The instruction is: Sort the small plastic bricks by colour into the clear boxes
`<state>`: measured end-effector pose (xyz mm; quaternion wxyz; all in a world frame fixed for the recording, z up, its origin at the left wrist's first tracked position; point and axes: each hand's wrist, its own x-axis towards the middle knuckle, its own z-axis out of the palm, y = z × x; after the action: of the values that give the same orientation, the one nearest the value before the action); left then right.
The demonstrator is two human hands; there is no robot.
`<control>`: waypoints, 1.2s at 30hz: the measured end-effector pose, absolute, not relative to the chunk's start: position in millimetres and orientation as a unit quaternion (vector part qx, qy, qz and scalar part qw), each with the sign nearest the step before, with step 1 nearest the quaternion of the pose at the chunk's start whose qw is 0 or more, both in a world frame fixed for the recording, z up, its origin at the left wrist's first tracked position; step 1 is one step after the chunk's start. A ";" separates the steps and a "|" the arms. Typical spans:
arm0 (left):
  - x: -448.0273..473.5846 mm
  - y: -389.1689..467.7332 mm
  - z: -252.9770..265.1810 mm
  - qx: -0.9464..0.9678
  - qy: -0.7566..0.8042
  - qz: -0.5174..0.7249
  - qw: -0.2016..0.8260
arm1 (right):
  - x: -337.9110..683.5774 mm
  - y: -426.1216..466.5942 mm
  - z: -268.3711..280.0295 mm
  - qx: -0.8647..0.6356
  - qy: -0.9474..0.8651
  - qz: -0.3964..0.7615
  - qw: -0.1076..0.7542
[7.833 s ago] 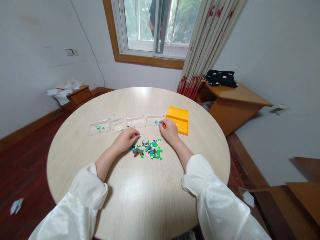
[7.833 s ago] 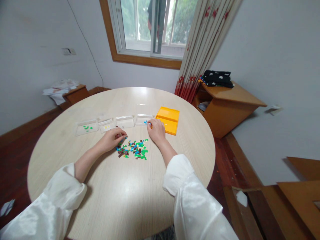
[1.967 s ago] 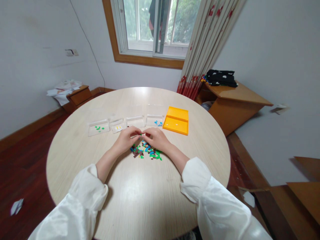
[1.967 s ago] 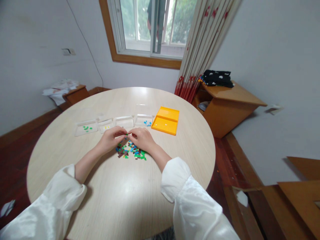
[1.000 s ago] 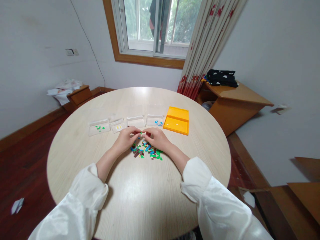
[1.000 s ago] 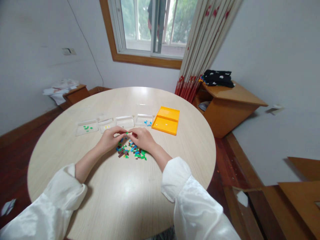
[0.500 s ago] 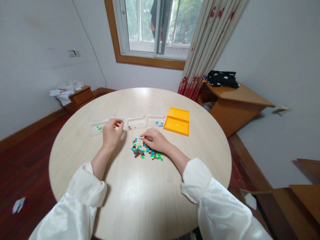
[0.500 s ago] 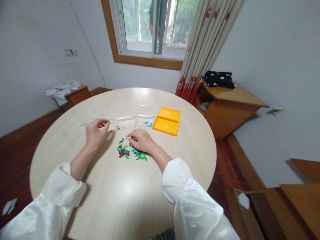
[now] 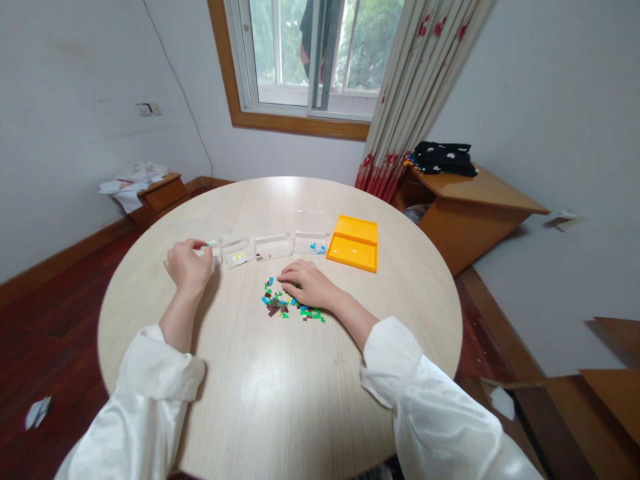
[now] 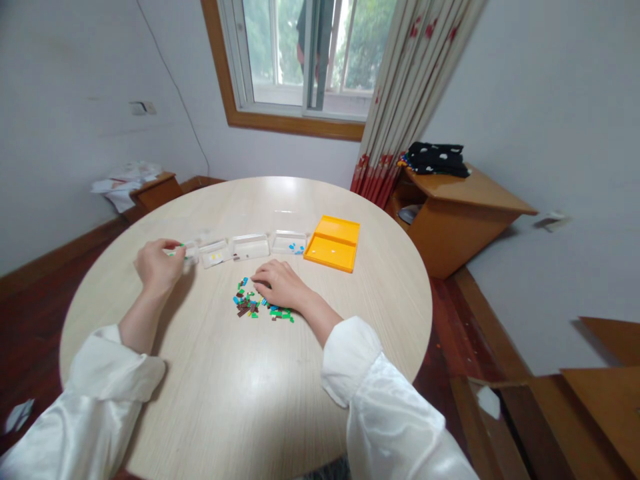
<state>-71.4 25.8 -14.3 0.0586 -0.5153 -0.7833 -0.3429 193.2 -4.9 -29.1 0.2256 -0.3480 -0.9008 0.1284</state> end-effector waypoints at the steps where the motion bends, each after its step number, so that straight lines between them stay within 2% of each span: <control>1: -72.3 26.2 -15.0 -0.510 -0.791 -0.334 0.053 | 193.0 -4.9 -29.2 -0.349 -0.901 0.129 0.224; 17: -75.6 29.4 -18.8 -0.501 -0.823 -0.268 0.015 | 193.1 -5.5 -25.2 -0.392 -0.886 0.112 0.222; 36: -72.4 27.6 -15.4 -0.496 -0.830 -0.254 0.009 | 191.6 -3.0 -26.2 -0.441 -0.859 0.125 0.229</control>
<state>-72.4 27.6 -15.4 0.0091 -0.4959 -0.8304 -0.2538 191.6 -3.0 -26.2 0.2294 -0.4410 -0.8586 0.1253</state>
